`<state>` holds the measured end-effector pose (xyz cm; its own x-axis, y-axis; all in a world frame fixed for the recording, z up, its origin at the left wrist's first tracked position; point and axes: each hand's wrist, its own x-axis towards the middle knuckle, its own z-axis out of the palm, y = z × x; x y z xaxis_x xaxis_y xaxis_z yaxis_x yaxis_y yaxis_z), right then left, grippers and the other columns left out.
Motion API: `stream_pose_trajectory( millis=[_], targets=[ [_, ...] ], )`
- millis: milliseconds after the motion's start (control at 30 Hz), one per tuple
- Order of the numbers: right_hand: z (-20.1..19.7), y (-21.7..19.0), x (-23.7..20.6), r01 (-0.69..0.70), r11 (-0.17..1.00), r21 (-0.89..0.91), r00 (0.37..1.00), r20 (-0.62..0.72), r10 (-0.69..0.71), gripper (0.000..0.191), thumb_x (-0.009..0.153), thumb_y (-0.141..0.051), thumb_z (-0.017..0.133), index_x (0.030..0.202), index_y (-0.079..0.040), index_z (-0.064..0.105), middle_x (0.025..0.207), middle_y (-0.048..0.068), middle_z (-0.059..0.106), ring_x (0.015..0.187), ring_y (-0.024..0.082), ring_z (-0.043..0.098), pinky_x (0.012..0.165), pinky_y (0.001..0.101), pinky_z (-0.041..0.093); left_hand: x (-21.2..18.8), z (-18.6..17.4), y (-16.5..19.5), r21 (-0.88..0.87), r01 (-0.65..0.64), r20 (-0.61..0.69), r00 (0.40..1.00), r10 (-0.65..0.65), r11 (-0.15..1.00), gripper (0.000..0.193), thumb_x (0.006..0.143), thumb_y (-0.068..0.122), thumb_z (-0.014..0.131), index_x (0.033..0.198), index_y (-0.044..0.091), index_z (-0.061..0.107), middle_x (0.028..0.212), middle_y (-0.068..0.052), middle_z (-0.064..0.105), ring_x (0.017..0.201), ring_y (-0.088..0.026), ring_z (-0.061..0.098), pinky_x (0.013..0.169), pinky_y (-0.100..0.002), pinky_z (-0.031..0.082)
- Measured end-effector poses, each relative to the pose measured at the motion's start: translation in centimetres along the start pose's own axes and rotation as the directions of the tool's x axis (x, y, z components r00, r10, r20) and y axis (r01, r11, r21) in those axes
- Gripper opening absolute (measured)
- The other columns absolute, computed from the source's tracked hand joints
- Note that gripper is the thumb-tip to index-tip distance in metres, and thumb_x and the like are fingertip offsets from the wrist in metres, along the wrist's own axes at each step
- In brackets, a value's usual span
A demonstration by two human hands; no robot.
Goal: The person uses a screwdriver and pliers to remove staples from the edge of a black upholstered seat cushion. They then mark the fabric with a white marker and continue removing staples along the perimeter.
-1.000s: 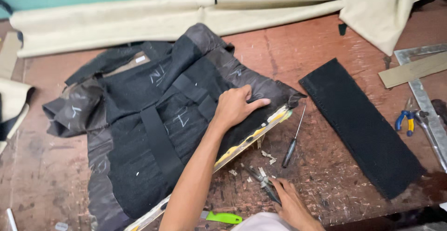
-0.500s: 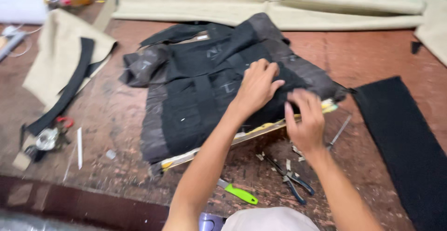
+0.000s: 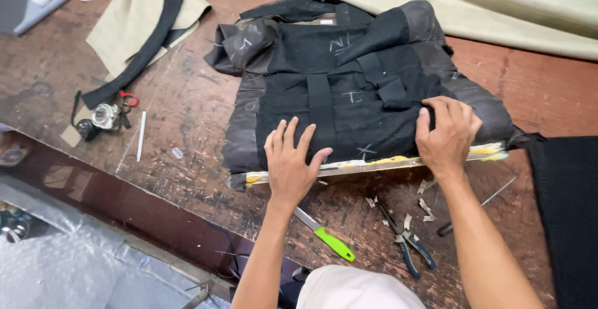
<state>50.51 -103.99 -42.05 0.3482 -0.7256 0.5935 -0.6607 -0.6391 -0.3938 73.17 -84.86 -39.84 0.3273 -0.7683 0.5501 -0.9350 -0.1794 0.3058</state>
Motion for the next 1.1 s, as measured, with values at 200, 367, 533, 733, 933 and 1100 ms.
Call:
stream_pose_trajectory(
  millis=[200, 367, 533, 733, 933, 1100],
  targets=[
    [0.6, 0.2, 0.4, -0.002, 1.000, 0.015, 1.000, -0.009, 0.002, 0.010, 0.104, -0.020, 0.068, 0.109, -0.012, 0.072, 0.116, 0.005, 0.069, 0.121, 0.029, 0.058, 0.106, 0.0455, 0.038, 0.4, 0.4, -0.7, -0.022, -0.003, -0.035, 0.999, 0.002, 1.000, 0.032, 0.098, 0.030, 0.070, 0.126, 0.015, 0.074, 0.134, -0.015, 0.065, 0.128, -0.036, 0.055, 0.109, -0.049, 0.039],
    [1.0, 0.5, 0.5, -0.011, 1.000, 0.020, 1.000, -0.020, 0.011, 0.009, 0.103, -0.020, 0.069, 0.105, -0.012, 0.072, 0.119, 0.004, 0.070, 0.120, 0.030, 0.059, 0.106, 0.0456, 0.038, 0.8, 1.0, -1.1, -0.106, 0.064, -0.068, 0.995, -0.071, 0.992, 0.025, 0.096, 0.026, 0.070, 0.118, 0.015, 0.076, 0.127, -0.011, 0.070, 0.125, -0.032, 0.058, 0.107, -0.045, 0.040],
    [1.4, 0.7, 0.8, -0.005, 0.999, 0.044, 0.999, -0.043, 0.006, 0.009, 0.103, -0.020, 0.069, 0.104, -0.012, 0.072, 0.118, 0.004, 0.070, 0.120, 0.029, 0.059, 0.106, 0.0452, 0.038, 0.9, 1.3, -1.7, -0.168, 0.099, -0.100, 0.988, -0.117, 0.981, 0.022, 0.098, 0.024, 0.069, 0.116, 0.012, 0.075, 0.126, -0.009, 0.072, 0.125, -0.030, 0.060, 0.107, -0.043, 0.040],
    [2.1, 0.9, 1.0, -0.003, 1.000, 0.031, 0.997, -0.074, 0.005, 0.012, 0.100, -0.022, 0.069, 0.107, -0.012, 0.072, 0.117, 0.006, 0.070, 0.118, 0.029, 0.059, 0.105, 0.0455, 0.039, 3.7, 1.4, -1.7, -0.074, 0.250, -0.059, 0.965, -0.254, 0.965, 0.025, 0.093, 0.036, 0.072, 0.094, 0.012, 0.078, 0.097, -0.008, 0.077, 0.099, -0.029, 0.069, 0.090, -0.044, 0.047],
    [2.7, 0.8, 2.1, -0.039, 0.998, 0.051, 0.998, -0.055, 0.042, 0.016, 0.098, -0.024, 0.067, 0.105, -0.012, 0.072, 0.114, 0.007, 0.069, 0.117, 0.029, 0.059, 0.102, 0.0471, 0.039, 8.7, 2.6, -3.3, 0.134, 0.443, 0.174, 0.870, -0.461, 0.886, 0.042, 0.088, 0.053, 0.071, 0.085, 0.011, 0.074, 0.084, -0.012, 0.075, 0.087, -0.034, 0.070, 0.081, -0.047, 0.051],
    [2.5, 0.4, 2.3, -0.032, 0.998, 0.045, 0.996, -0.087, 0.035, 0.016, 0.095, -0.023, 0.067, 0.103, -0.011, 0.072, 0.113, 0.005, 0.070, 0.115, 0.028, 0.060, 0.102, 0.0466, 0.039, 8.6, 4.5, -3.8, 0.234, 0.404, 0.011, 0.909, -0.418, 0.884, 0.037, 0.088, 0.047, 0.069, 0.078, 0.012, 0.072, 0.080, -0.013, 0.074, 0.083, -0.037, 0.068, 0.078, -0.050, 0.049]
  ],
)
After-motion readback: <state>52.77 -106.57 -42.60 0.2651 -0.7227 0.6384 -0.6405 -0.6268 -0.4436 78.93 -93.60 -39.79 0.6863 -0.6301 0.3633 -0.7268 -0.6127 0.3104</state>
